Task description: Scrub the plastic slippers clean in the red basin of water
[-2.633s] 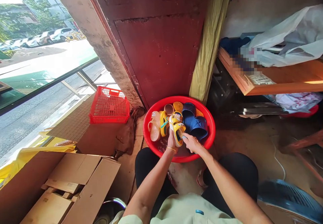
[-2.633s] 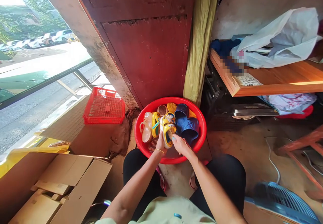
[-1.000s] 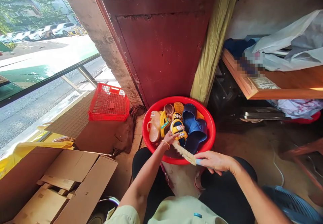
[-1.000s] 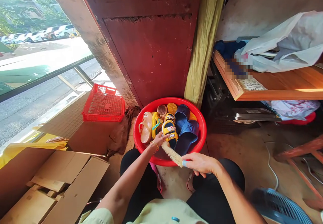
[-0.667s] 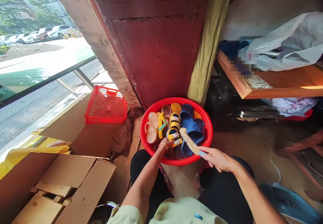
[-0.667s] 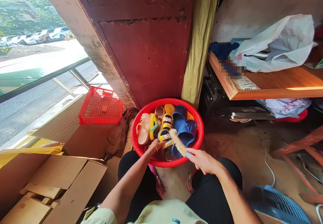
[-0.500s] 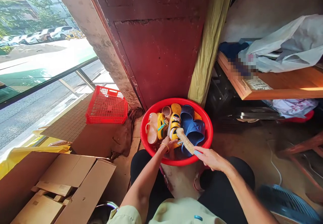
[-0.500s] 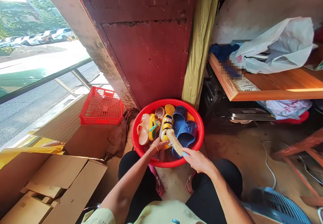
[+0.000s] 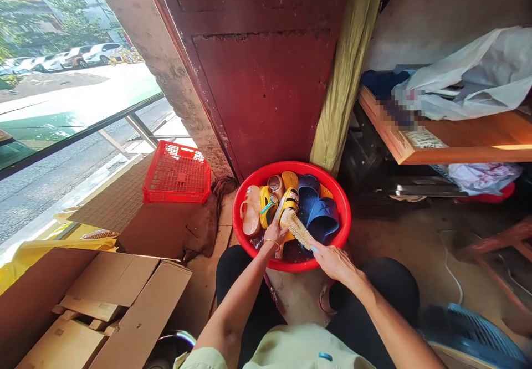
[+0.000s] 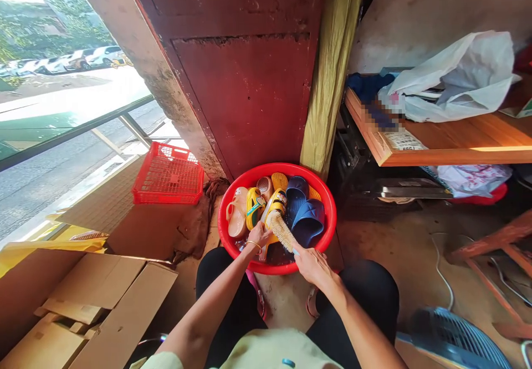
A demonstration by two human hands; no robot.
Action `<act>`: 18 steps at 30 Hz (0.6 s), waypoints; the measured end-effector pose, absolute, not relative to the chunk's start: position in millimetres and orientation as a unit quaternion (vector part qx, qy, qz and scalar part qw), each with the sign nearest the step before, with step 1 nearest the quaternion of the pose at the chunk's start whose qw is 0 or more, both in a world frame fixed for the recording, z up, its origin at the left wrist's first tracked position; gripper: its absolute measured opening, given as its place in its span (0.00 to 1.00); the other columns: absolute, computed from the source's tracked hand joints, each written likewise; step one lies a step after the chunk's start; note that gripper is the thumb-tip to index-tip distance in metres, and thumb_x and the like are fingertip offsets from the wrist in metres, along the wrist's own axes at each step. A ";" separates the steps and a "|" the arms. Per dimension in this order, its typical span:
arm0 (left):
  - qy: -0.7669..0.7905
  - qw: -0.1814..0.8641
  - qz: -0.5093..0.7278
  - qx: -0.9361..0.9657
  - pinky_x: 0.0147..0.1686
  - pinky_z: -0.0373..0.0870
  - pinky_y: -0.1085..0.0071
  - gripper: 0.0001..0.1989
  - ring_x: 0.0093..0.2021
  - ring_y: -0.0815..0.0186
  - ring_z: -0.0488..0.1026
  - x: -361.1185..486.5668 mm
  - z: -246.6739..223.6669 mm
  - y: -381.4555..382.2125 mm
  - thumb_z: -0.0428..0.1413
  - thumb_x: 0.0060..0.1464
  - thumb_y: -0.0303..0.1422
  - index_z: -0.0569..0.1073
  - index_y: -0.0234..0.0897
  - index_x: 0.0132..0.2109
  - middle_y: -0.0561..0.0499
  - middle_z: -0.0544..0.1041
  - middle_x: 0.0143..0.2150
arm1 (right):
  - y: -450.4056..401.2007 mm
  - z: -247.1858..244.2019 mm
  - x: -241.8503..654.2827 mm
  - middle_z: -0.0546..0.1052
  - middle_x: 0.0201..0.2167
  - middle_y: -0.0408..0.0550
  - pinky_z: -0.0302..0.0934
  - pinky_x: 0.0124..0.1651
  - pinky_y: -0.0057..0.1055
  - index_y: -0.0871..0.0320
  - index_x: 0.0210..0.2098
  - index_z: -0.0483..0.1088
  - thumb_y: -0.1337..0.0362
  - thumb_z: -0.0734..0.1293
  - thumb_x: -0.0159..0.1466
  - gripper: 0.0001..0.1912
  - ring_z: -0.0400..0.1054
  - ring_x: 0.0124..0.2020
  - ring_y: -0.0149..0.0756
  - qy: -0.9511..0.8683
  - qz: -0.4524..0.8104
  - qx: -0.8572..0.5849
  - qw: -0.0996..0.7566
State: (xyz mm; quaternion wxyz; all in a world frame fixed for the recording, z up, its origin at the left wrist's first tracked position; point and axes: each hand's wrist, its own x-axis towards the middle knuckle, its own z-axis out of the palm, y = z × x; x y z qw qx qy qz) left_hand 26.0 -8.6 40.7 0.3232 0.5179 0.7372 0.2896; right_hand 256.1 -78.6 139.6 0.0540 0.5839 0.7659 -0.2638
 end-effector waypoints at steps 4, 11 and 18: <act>0.736 0.343 0.267 0.519 0.42 0.66 0.58 0.18 0.41 0.48 0.75 30.0 37.3 -6.0 0.64 0.49 0.45 0.65 0.40 0.32 0.43 0.74 0.31 | -82.7 127.1 259.1 0.81 0.44 0.52 0.61 0.42 0.34 0.43 0.70 0.56 0.61 0.57 0.69 0.29 0.76 0.46 0.47 0.766 -0.263 0.584 0.060; 0.698 0.305 0.343 0.550 0.45 0.66 0.63 0.16 0.38 0.58 0.71 35.5 41.9 -11.6 0.63 0.50 0.44 0.65 0.41 0.33 0.51 0.70 0.32 | -81.8 95.5 271.5 0.82 0.44 0.52 0.64 0.39 0.29 0.50 0.71 0.55 0.61 0.56 0.69 0.30 0.77 0.40 0.40 0.736 -0.294 0.605 -0.076; 0.660 0.257 0.480 0.518 0.43 0.67 0.65 0.16 0.37 0.60 0.69 22.1 79.9 -2.8 0.59 0.53 0.48 0.66 0.42 0.36 0.50 0.70 0.33 | -82.8 86.4 275.3 0.82 0.43 0.51 0.66 0.45 0.30 0.53 0.69 0.59 0.61 0.57 0.69 0.28 0.77 0.45 0.40 0.705 -0.315 0.626 -0.110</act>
